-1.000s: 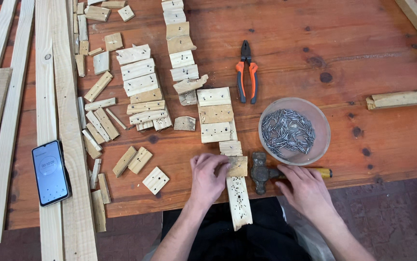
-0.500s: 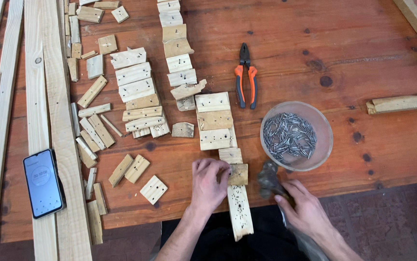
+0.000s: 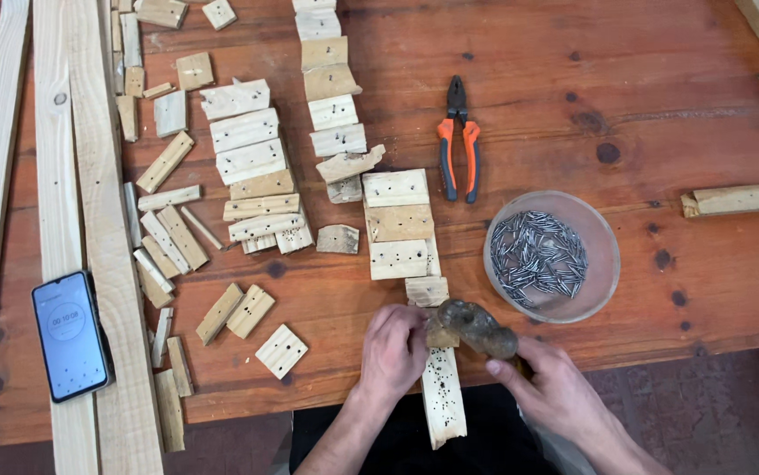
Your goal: The person repeatedly picks small wooden blocks and nails from a container, places nails into pre-drilled holes, and hammers them in. The person works on a wooden table with many small blocks and a bowl of nails nearby.
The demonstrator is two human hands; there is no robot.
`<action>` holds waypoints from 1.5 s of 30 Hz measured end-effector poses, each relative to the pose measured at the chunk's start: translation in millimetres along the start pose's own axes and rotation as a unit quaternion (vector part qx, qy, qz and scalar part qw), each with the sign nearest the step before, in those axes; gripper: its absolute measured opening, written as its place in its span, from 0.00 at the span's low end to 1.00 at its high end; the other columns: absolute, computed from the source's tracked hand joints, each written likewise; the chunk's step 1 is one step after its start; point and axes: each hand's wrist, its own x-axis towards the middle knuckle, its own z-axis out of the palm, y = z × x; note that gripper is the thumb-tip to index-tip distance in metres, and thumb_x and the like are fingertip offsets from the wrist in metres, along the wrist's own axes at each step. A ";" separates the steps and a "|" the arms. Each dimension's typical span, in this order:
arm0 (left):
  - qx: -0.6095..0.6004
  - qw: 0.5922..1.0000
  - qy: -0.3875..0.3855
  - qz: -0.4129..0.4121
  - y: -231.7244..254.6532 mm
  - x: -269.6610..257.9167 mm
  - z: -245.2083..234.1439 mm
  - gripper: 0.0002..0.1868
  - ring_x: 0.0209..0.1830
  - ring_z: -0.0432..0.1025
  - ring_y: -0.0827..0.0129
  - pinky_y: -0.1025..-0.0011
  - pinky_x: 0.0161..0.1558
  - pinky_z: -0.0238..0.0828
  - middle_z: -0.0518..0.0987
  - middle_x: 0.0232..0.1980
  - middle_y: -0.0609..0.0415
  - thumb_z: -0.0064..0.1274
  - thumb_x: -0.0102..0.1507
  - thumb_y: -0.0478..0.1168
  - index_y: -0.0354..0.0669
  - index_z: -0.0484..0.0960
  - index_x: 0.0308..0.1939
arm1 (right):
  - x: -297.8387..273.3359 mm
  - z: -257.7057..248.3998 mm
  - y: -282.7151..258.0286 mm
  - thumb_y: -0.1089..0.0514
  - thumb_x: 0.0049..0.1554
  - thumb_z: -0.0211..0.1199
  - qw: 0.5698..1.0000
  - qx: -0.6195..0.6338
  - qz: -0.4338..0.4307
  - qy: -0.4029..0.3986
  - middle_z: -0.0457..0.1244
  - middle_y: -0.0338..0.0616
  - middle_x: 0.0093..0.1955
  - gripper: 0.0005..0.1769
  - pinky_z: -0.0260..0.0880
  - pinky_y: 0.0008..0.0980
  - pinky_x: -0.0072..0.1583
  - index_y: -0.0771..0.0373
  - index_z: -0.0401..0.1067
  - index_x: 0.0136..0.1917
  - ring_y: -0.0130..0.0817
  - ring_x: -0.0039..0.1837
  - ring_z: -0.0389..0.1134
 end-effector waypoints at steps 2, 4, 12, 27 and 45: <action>-0.001 1.000 -0.010 -0.004 -1.4 2.9 -2.5 0.09 0.41 0.73 0.59 0.64 0.42 0.73 0.82 0.40 0.53 0.54 0.59 0.24 0.39 0.72 0.36 | 3.8 1.0 -2.7 0.43 0.56 0.63 1.000 -0.005 0.016 -0.006 0.75 0.32 0.43 0.18 0.70 0.32 0.51 0.53 0.80 0.54 0.30 0.45 0.75; -0.003 1.000 -0.020 -0.006 -0.7 6.5 -3.9 0.10 0.40 0.72 0.59 0.64 0.41 0.71 0.81 0.39 0.53 0.55 0.60 0.26 0.40 0.70 0.35 | 6.8 1.2 -2.5 0.42 0.57 0.62 0.999 -0.011 0.031 -0.011 0.74 0.32 0.41 0.19 0.69 0.32 0.49 0.53 0.79 0.55 0.30 0.43 0.73; 0.050 0.998 -0.040 -0.026 4.1 9.0 -2.9 0.10 0.41 0.73 0.62 0.62 0.47 0.62 0.82 0.41 0.57 0.57 0.58 0.30 0.41 0.75 0.42 | 0.9 3.1 -0.8 0.46 0.57 0.64 0.998 0.036 -0.038 0.022 0.66 0.29 0.33 0.14 0.67 0.28 0.44 0.54 0.82 0.49 0.26 0.37 0.65; 0.024 1.000 0.005 -0.017 -0.8 1.1 4.2 0.11 0.41 0.72 0.58 0.62 0.43 0.62 0.80 0.42 0.53 0.56 0.60 0.27 0.39 0.72 0.43 | 9.7 4.0 -40.0 0.46 0.60 0.58 0.999 0.039 -0.020 -0.014 0.77 0.33 0.52 0.21 0.72 0.29 0.56 0.55 0.77 0.62 0.20 0.55 0.75; 0.029 0.999 0.023 -0.010 4.3 5.1 3.2 0.13 0.42 0.74 0.62 0.60 0.50 0.61 0.81 0.44 0.56 0.55 0.60 0.28 0.42 0.68 0.42 | -7.6 3.0 -30.4 0.46 0.60 0.57 0.998 0.023 -0.052 0.038 0.59 0.31 0.29 0.15 0.62 0.32 0.40 0.54 0.80 0.49 0.28 0.33 0.58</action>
